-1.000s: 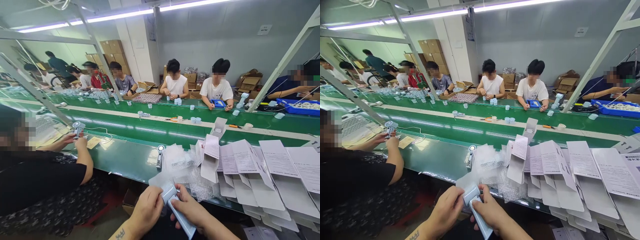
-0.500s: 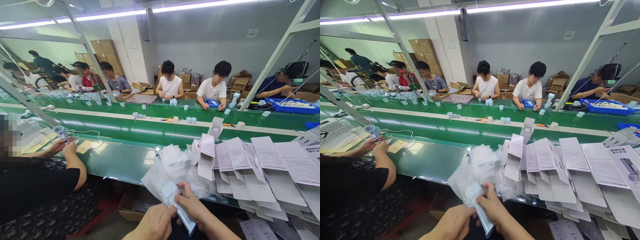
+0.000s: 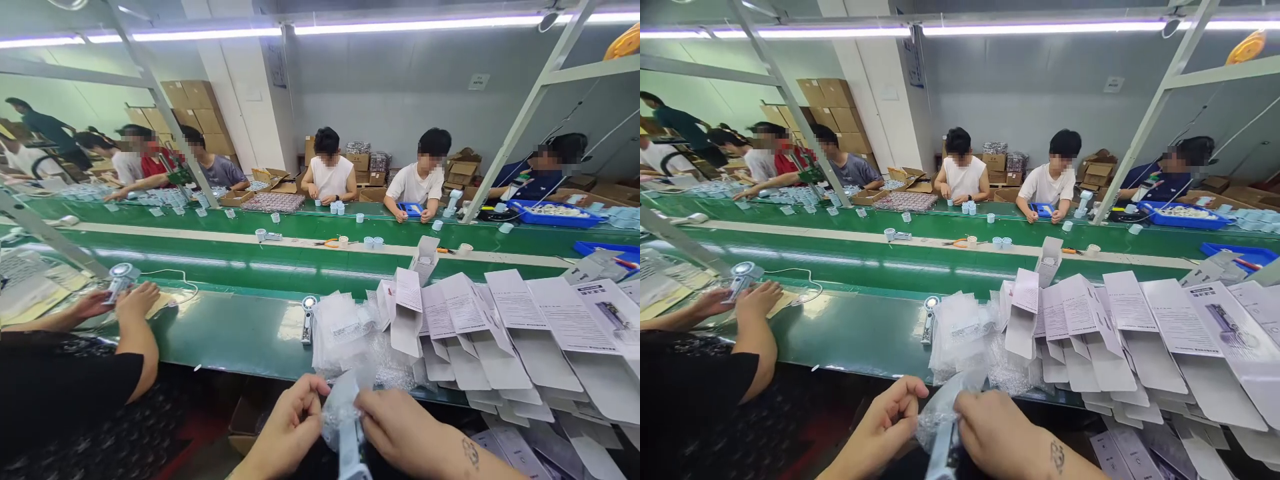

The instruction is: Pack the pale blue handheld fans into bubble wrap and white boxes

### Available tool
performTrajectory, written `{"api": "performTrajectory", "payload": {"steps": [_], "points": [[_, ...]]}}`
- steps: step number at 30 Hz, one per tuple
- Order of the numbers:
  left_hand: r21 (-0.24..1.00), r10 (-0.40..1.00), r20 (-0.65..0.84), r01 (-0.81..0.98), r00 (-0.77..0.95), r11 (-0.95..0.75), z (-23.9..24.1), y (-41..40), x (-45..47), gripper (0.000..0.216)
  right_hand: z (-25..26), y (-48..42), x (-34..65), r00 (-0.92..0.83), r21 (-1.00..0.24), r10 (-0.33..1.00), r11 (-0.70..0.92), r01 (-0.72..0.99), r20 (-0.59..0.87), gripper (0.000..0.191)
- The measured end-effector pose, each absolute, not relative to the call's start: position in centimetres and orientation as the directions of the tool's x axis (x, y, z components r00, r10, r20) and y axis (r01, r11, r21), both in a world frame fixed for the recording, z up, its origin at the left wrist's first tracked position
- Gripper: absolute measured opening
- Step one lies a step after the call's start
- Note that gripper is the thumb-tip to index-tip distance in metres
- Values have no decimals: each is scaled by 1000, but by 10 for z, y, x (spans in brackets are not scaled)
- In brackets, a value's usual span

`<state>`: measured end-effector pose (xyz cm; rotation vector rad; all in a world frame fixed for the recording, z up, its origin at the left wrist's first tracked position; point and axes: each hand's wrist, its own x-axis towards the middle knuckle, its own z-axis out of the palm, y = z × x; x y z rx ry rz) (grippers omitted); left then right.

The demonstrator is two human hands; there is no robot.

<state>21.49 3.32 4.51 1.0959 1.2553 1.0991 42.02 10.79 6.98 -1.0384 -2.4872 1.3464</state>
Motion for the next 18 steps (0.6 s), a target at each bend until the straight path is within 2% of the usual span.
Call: {"api": "performTrajectory", "payload": {"steps": [1,3,5,6,8,10,11,12,15,16,18], "points": [[979,985,-169,-115,10,169,50,34,214,20,79,109,419,-752,-820,619,295,491,-228,10],[946,981,-191,-271,-27,177,64,36,213,22,92,111,411,-721,-902,612,28,430,-325,14],[937,979,-166,-329,-121,118,82,36,208,28,100,112,401,-689,-922,626,-144,358,-365,17],[942,974,-137,-329,-179,72,90,36,204,30,101,111,397,-664,-934,666,-156,321,-339,18],[950,958,-66,-311,-277,-24,101,35,195,31,101,108,393,-636,-962,743,-41,270,-210,18],[951,939,-15,-296,-344,-93,103,36,185,28,98,105,391,-678,-958,727,107,264,-106,20],[952,935,1,-285,-356,-110,101,37,182,29,95,104,390,-699,-957,707,119,264,-105,20],[957,934,12,-267,-357,-114,97,39,180,32,93,104,388,-708,-964,693,70,257,-138,20],[988,959,-28,-155,-281,-17,78,45,190,50,86,107,381,-647,-956,709,-266,122,-279,20],[993,970,-61,-113,-237,34,71,45,198,57,85,109,378,-646,-943,707,-328,65,-290,20],[992,979,-123,-20,-164,121,59,45,215,65,87,116,374,-672,-936,686,-351,33,-280,18]]}}
